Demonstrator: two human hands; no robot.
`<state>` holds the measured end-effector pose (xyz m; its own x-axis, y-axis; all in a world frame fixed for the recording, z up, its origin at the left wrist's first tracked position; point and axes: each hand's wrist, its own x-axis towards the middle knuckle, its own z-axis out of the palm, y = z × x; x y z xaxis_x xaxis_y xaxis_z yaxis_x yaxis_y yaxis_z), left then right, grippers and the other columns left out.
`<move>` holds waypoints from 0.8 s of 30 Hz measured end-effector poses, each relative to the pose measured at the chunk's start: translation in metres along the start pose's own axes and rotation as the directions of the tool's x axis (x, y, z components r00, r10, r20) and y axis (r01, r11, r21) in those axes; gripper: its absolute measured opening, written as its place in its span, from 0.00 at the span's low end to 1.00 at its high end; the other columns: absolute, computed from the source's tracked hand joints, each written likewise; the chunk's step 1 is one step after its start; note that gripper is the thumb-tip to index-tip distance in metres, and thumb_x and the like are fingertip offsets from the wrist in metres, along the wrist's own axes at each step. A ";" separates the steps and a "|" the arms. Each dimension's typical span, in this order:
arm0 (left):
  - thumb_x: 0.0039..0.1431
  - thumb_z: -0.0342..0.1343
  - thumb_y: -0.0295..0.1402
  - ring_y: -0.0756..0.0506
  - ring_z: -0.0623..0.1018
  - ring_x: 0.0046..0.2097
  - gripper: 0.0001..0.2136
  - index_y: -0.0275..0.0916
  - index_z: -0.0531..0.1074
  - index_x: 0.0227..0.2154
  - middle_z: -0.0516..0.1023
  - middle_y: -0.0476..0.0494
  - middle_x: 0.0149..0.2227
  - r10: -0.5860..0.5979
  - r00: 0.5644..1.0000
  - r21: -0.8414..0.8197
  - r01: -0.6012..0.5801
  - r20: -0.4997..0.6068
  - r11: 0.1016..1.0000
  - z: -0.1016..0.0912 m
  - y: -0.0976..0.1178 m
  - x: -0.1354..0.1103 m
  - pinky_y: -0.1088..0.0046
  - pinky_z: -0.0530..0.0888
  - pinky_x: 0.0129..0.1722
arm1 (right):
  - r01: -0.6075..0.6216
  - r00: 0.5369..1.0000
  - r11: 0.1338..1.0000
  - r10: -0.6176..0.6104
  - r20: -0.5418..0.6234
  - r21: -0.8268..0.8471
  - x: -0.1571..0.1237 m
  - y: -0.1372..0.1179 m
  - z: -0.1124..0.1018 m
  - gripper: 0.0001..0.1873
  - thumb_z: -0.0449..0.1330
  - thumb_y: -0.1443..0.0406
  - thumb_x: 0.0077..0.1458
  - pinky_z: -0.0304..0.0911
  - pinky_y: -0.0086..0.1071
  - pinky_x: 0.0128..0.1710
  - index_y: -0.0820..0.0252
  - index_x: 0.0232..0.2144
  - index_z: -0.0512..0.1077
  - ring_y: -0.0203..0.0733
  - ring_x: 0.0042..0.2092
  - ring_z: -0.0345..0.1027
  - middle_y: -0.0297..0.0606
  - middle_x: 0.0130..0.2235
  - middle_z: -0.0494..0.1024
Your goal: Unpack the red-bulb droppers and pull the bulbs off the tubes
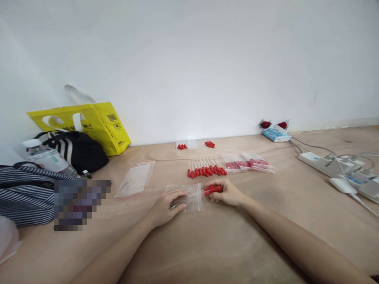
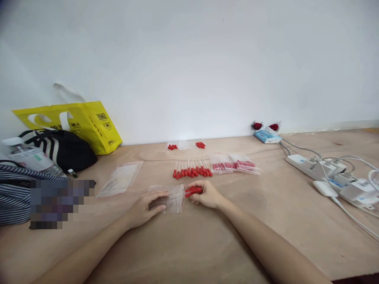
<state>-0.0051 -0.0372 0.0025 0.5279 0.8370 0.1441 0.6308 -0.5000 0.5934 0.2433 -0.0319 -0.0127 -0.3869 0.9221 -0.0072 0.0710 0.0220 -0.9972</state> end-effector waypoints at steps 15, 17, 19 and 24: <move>0.50 0.54 0.36 0.45 0.71 0.47 0.11 0.42 0.73 0.36 0.74 0.45 0.44 -0.013 1.000 -0.123 0.010 -0.022 0.992 -0.005 0.002 0.000 0.67 0.65 0.50 | 0.123 0.903 0.978 -0.039 -0.427 0.170 -0.003 -0.024 -0.064 0.14 0.64 0.59 0.35 0.49 0.22 0.15 0.61 0.23 0.66 0.26 0.16 0.55 0.29 0.18 0.68; 0.50 0.54 0.37 0.45 0.72 0.46 0.09 0.41 0.74 0.33 0.75 0.45 0.42 -0.095 0.993 -0.207 0.078 -0.069 0.975 -0.003 0.008 0.006 0.66 0.66 0.50 | 0.238 0.845 0.969 -0.176 -0.504 0.061 -0.001 -0.028 -0.052 0.13 0.62 0.59 0.39 0.53 0.24 0.17 0.60 0.25 0.66 0.29 0.18 0.57 0.28 0.17 0.67; 0.51 0.54 0.38 0.45 0.73 0.43 0.09 0.39 0.74 0.32 0.77 0.45 0.39 -0.252 0.966 -0.392 0.212 -0.053 0.895 -0.001 0.018 0.016 0.66 0.68 0.48 | 0.316 0.784 0.933 -0.359 -0.506 -0.173 0.002 -0.029 -0.030 0.11 0.61 0.59 0.42 0.57 0.26 0.20 0.60 0.27 0.67 0.31 0.20 0.60 0.31 0.20 0.68; 0.55 0.51 0.39 0.48 0.76 0.38 0.12 0.35 0.71 0.33 0.77 0.42 0.35 -0.443 0.860 -0.825 0.431 0.253 0.366 0.007 0.044 0.043 0.71 0.73 0.40 | 0.510 0.701 0.520 -0.713 -0.019 -0.685 0.007 -0.020 0.025 0.07 0.53 0.67 0.51 0.64 0.32 0.37 0.58 0.34 0.69 0.39 0.38 0.67 0.42 0.36 0.72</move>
<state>0.0499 -0.0246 0.0293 0.3186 0.8852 -0.3389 -0.0104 0.3608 0.9326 0.2160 -0.0351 0.0055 -0.3049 0.6382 0.7069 0.4698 0.7464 -0.4713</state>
